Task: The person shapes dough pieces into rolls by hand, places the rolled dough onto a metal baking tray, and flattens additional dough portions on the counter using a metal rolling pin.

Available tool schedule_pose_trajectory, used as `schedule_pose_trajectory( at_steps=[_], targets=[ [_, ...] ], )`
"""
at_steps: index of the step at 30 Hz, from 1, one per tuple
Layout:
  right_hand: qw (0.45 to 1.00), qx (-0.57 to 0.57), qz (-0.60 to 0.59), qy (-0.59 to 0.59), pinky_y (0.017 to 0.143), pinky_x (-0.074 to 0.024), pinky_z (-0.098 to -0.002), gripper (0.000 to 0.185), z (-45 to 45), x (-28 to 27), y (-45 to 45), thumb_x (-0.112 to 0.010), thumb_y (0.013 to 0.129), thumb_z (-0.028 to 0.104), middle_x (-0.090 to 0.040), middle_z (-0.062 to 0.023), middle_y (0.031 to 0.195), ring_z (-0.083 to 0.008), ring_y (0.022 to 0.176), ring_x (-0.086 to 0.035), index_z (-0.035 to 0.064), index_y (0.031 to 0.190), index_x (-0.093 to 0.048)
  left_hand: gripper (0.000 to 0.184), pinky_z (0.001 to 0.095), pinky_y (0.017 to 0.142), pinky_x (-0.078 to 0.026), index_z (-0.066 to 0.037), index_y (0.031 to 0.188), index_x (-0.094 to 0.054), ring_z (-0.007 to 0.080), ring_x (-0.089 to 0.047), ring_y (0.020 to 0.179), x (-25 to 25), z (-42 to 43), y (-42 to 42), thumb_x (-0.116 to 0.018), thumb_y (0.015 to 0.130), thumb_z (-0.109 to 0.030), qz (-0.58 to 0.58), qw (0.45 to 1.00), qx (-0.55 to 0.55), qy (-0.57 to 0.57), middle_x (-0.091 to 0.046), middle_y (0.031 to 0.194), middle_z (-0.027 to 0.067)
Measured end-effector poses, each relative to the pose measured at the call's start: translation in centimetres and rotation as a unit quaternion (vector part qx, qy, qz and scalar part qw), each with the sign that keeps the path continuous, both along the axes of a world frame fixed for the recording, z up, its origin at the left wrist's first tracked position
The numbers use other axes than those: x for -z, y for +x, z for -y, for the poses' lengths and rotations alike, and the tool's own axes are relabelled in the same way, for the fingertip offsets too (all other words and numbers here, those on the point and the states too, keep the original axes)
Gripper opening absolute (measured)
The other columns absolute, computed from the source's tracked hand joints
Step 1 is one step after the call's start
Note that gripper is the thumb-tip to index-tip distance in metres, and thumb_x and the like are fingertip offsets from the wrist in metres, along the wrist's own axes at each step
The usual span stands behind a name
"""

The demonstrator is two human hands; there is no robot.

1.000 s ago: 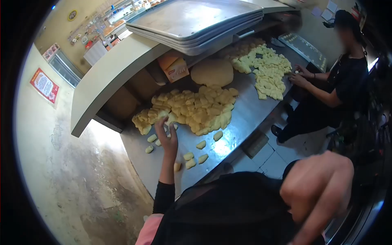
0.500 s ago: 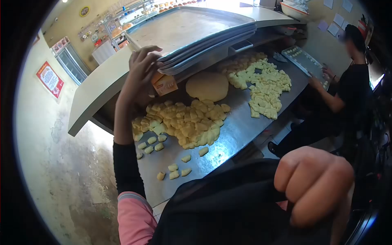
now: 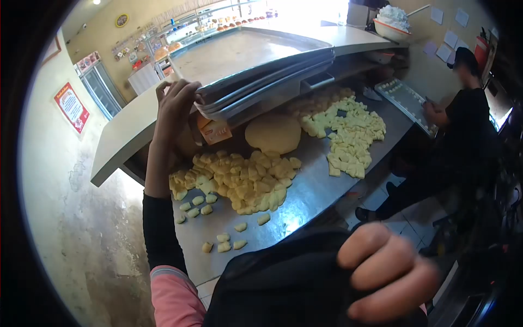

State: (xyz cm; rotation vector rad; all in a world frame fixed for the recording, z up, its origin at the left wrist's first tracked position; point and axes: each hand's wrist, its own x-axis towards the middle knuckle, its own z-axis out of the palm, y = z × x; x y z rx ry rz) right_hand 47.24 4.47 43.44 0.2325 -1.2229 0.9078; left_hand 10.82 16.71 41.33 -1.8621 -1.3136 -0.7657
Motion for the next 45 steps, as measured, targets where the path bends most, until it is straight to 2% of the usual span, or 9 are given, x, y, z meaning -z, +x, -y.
schedule_pose_trajectory(
  at_steps=[11,12,16,20,25,31,34,39,45],
  targets=[
    [0.998,-0.026,0.055,0.022,0.050,-0.0384,-0.0296,0.018,-2.6,6.2,2.3,-0.068,0.083,0.009,-0.054,-0.0144,0.073,-0.0213,0.057,-0.051,-0.0030,0.073,-0.059,0.027,0.0309,0.085,-0.037,-0.007,0.115,-0.057,0.0204,-0.058,0.087,-5.5,3.0,-7.0,-0.055,0.090,0.002,0.024,0.999,0.032,0.029,-0.062,0.100,0.0075],
    [0.997,-0.004,0.064,0.031,0.054,-0.0400,-0.0302,0.018,-2.8,6.4,2.1,-0.069,0.082,0.012,-0.054,-0.0147,0.078,-0.0222,0.062,-0.052,-0.0016,0.075,-0.060,0.027,0.0304,0.086,-0.038,-0.007,0.115,-0.057,0.0210,-0.058,0.091,-6.0,4.4,-7.9,-0.054,0.090,0.002,-0.041,0.996,-0.073,0.037,-0.062,0.100,0.0097],
    [0.953,0.037,0.208,0.219,0.080,-0.0468,-0.0356,0.032,-7.4,3.5,1.1,-0.072,0.078,0.033,-0.053,-0.0203,0.114,-0.0292,0.095,-0.058,0.0038,0.091,-0.070,0.023,0.0322,0.087,-0.037,-0.007,0.113,-0.057,0.0226,-0.058,0.095,-4.8,9.0,-9.1,-0.054,0.091,0.000,-0.038,0.997,-0.059,0.023,-0.062,0.101,0.0109],
    [0.931,0.136,0.332,0.072,0.087,-0.0441,-0.0329,0.046,-11.1,7.0,-1.2,-0.071,0.081,0.045,-0.048,-0.0155,0.125,-0.0255,0.105,-0.053,0.0036,0.097,-0.060,0.017,0.0336,0.087,-0.037,-0.006,0.104,-0.054,0.0237,-0.059,0.093,-3.0,14.4,-8.3,-0.054,0.089,0.002,-0.085,0.994,-0.067,0.021,-0.062,0.100,0.0101],
    [0.883,-0.233,0.317,-0.257,0.079,-0.0491,-0.0291,0.065,-12.9,9.1,-6.9,-0.042,0.096,0.061,-0.059,-0.0137,0.113,-0.0157,0.091,-0.061,0.0041,0.127,-0.045,0.020,0.0343,0.082,-0.037,-0.009,0.099,-0.048,0.0236,-0.060,0.088,-1.3,21.0,-10.9,-0.057,0.085,0.002,-0.084,0.992,-0.086,0.047,-0.060,0.091,0.0079],
    [0.778,-0.442,0.324,-0.308,0.078,-0.0572,-0.0369,0.086,-12.5,8.2,-16.1,-0.034,0.089,0.076,-0.057,-0.0263,0.126,-0.0271,0.100,-0.066,0.0060,0.138,-0.040,0.021,0.0368,0.078,-0.037,-0.007,0.088,-0.044,0.0238,-0.061,0.086,0.9,27.8,-12.6,-0.062,0.077,-0.003,-0.109,0.989,-0.102,0.019,-0.059,0.088,0.0073],
    [0.781,-0.406,0.342,-0.330,0.078,-0.0572,-0.0375,0.084,-10.3,7.0,-21.0,-0.036,0.088,0.076,-0.057,-0.0245,0.126,-0.0273,0.100,-0.066,0.0072,0.137,-0.043,0.029,0.0389,0.078,-0.038,-0.007,0.091,-0.043,0.0262,-0.062,0.089,3.1,30.6,-14.4,-0.066,0.073,-0.005,-0.115,0.987,-0.111,-0.019,-0.060,0.091,0.0085],
    [0.810,-0.350,0.286,-0.373,0.076,-0.0556,-0.0367,0.046,-7.1,7.2,-29.2,-0.062,0.090,0.042,-0.066,-0.0134,0.105,-0.0233,0.093,-0.067,0.0038,0.114,-0.053,0.033,0.0420,0.078,-0.044,-0.005,0.097,-0.043,0.0300,-0.062,0.091,5.7,33.4,-19.4,-0.066,0.074,0.002,-0.069,0.992,-0.102,0.014,-0.060,0.093,0.0110],
    [0.819,-0.327,0.288,-0.373,0.070,-0.0546,-0.0335,0.042,-3.2,10.1,-35.6,-0.067,0.088,0.036,-0.068,-0.0141,0.097,-0.0206,0.086,-0.067,0.0029,0.110,-0.051,0.030,0.0454,0.091,-0.049,-0.005,0.105,-0.044,0.0393,-0.060,0.106,6.9,36.5,-24.8,-0.059,0.082,0.008,-0.014,0.992,-0.124,-0.011,-0.061,0.104,0.0152]
  ],
)
